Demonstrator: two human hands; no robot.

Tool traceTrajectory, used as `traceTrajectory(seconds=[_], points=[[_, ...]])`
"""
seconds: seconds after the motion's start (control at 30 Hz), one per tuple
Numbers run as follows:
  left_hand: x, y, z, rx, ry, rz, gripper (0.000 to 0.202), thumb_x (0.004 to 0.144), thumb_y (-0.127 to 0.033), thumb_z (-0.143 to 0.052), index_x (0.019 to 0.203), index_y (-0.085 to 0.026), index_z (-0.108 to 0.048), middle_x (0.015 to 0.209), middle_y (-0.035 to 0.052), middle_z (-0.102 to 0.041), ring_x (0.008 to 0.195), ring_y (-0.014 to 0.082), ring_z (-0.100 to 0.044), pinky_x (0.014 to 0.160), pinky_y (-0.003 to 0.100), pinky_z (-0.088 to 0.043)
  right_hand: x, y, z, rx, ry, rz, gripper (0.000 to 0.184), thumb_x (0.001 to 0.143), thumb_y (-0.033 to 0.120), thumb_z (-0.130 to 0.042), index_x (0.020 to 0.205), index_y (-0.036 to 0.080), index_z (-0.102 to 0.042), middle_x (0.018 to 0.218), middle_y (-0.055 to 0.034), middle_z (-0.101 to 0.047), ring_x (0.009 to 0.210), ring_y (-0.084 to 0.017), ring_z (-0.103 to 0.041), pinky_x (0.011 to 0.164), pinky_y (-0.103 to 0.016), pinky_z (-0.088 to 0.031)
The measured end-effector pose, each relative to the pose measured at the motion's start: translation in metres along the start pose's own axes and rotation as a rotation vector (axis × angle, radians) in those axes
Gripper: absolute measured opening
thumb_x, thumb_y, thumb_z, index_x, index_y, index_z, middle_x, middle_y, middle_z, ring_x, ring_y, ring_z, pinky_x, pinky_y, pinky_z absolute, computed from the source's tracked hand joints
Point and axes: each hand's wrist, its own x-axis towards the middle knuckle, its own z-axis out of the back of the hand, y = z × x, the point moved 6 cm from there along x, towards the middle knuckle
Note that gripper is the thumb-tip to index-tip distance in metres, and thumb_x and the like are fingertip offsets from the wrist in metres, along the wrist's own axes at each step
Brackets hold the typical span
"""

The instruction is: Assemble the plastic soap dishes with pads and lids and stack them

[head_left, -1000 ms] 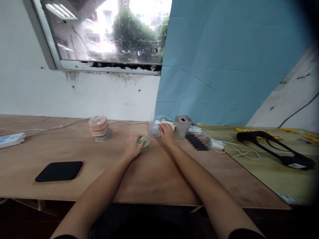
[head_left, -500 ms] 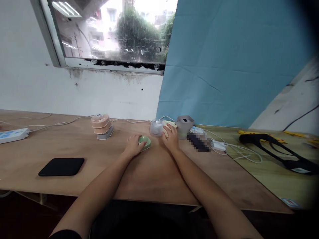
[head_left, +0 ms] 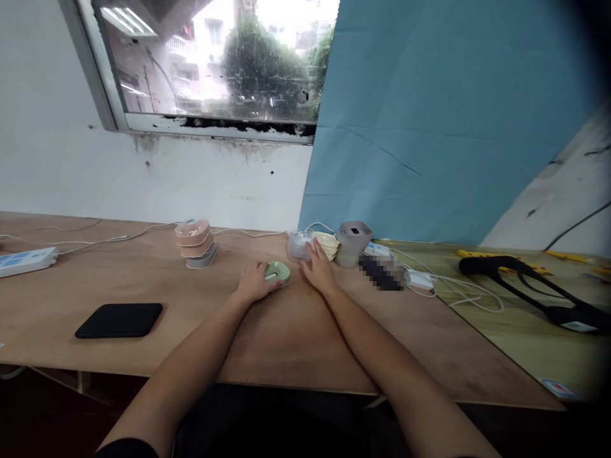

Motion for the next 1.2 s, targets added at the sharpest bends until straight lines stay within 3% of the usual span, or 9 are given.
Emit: traceTrajectory(seconds=[0.33,0.63,0.9,1.2], points=[[-0.001,-0.002,0.0,0.001,-0.003,-0.033,0.077,0.07,-0.075,-0.052,0.124,-0.019,-0.054,0.127,0.0146,-0.055,0.115,0.0335,-0.052,0.094,0.04,-0.04,-0.001,0.006,0.0,0.015,0.021,0.023,0.063,0.083,0.025,-0.052,0.143,0.014,-0.035,0.155,-0.0133,-0.02,0.139,-0.027,-0.028,0.11,-0.044,-0.033],[-0.001,-0.003,0.0,-0.005,0.018,-0.039,0.074,0.073,-0.073,-0.05,0.124,-0.02,-0.055,0.127,0.0146,-0.055,0.114,0.0325,-0.053,0.093,0.039,-0.041,0.022,0.003,0.025,-0.015,-0.127,-0.025,0.038,0.09,0.027,-0.042,0.124,0.016,-0.057,0.134,-0.0131,-0.049,0.119,-0.029,-0.045,0.1,-0.045,-0.037],[0.001,0.0,-0.002,-0.005,0.012,-0.034,0.074,0.072,-0.072,-0.051,0.124,-0.02,-0.055,0.127,0.0144,-0.055,0.115,0.0321,-0.052,0.096,0.039,-0.04,0.064,-0.003,0.021,-0.155,0.021,-0.009,0.031,0.091,0.032,-0.045,0.107,0.019,-0.068,0.118,-0.0136,-0.058,0.101,-0.03,-0.048,0.087,-0.046,-0.038],[-0.001,-0.003,0.0,-0.003,0.012,-0.044,0.072,0.074,-0.071,-0.05,0.124,-0.019,-0.055,0.127,0.0148,-0.055,0.116,0.0324,-0.051,0.096,0.039,-0.039,0.059,-0.001,0.012,-0.223,0.076,0.028,0.024,0.091,0.029,-0.048,0.092,0.019,-0.07,0.106,-0.0122,-0.063,0.097,-0.028,-0.048,0.08,-0.04,-0.038]])
